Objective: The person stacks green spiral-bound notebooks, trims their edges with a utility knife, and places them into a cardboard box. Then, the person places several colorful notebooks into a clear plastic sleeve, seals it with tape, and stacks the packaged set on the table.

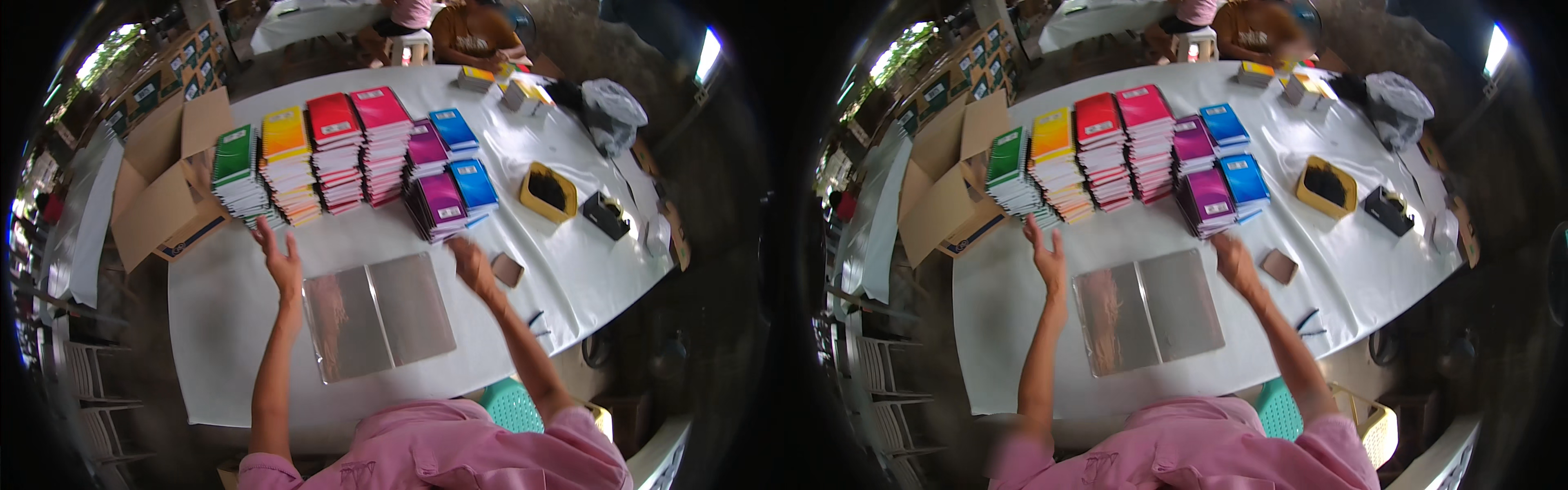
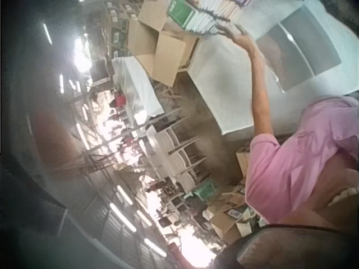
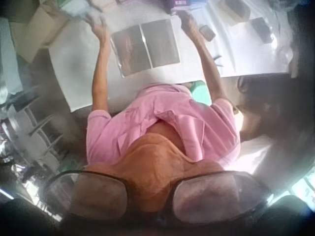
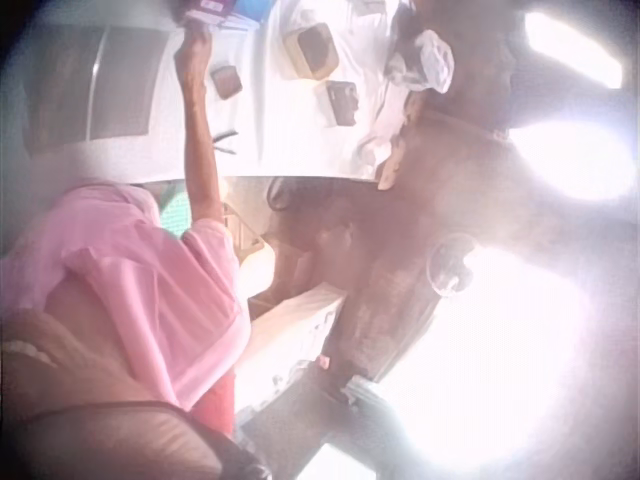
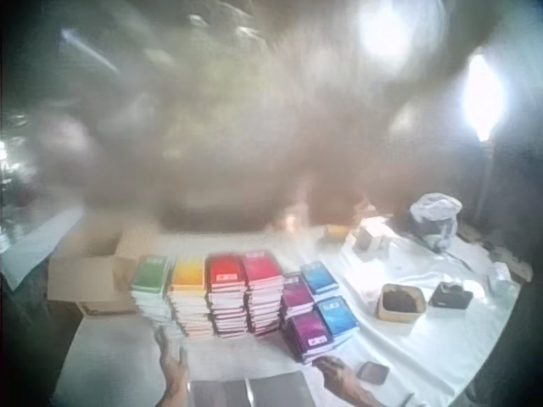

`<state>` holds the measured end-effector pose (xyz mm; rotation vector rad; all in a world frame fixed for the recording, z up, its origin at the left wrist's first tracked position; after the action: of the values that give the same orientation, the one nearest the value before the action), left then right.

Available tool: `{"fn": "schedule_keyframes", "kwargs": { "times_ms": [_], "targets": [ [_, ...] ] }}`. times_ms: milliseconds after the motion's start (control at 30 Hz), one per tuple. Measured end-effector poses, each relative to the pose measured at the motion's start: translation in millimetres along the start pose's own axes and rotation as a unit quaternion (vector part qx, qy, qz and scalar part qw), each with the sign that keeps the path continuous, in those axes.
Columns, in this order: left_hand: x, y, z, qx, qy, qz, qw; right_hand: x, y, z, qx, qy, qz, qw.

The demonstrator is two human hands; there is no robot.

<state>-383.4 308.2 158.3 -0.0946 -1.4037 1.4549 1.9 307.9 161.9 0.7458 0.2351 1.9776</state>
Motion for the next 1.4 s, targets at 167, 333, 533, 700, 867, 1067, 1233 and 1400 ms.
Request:
{"fn": "schedule_keyframes", "kwargs": {
  "times_ms": [167,333,533,700,867,1067,1233,1400],
  "targets": [
    [-97.1,-56.1,-64.4,-0.009,0.219,-0.050,0.974,132.5,-47.7,28.3,-0.057,-0.089,0.073,0.992],
    [-108.9,-96.4,-119.9,-0.104,0.319,0.024,0.942,183.9,-97.3,-11.1,-0.188,-0.092,0.161,0.965],
    [-76.9,-100.5,-165.8,-0.420,0.324,0.391,0.752,171.7,-81.2,4.0,-0.178,-0.085,0.166,0.966],
    [-44.6,-121.1,-210.6,-0.662,0.277,0.492,0.494,90.4,-20.5,39.8,-0.109,-0.074,0.182,0.974],
    [-61.8,-93.2,-204.6,-0.597,0.271,0.490,0.575,74.2,-14.5,50.1,0.036,-0.015,0.158,0.987],
    [-71.0,-51.3,-155.7,-0.562,0.188,0.521,0.615,90.0,-189.5,43.6,-0.083,-0.201,-0.165,0.962],
    [-94.5,3.1,-191.8,-0.585,0.203,0.554,0.556,100.8,-242.1,-1.7,0.373,0.091,-0.343,0.857],
    [-102.5,-42.7,-246.0,-0.465,0.305,0.528,0.642,92.2,-230.1,3.6,0.425,0.131,-0.361,0.820]
  ]
}}
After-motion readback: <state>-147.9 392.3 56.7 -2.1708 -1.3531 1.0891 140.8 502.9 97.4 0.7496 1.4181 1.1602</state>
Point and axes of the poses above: each hand's wrist, its own x-axis towards the middle knuckle, its own z-axis out of the back of the hand, y = z × x, the point moved 3 cm from there along x, towards the middle knuckle, and after that the axes turned 3 degrees about -x, right-handed, at the moved point
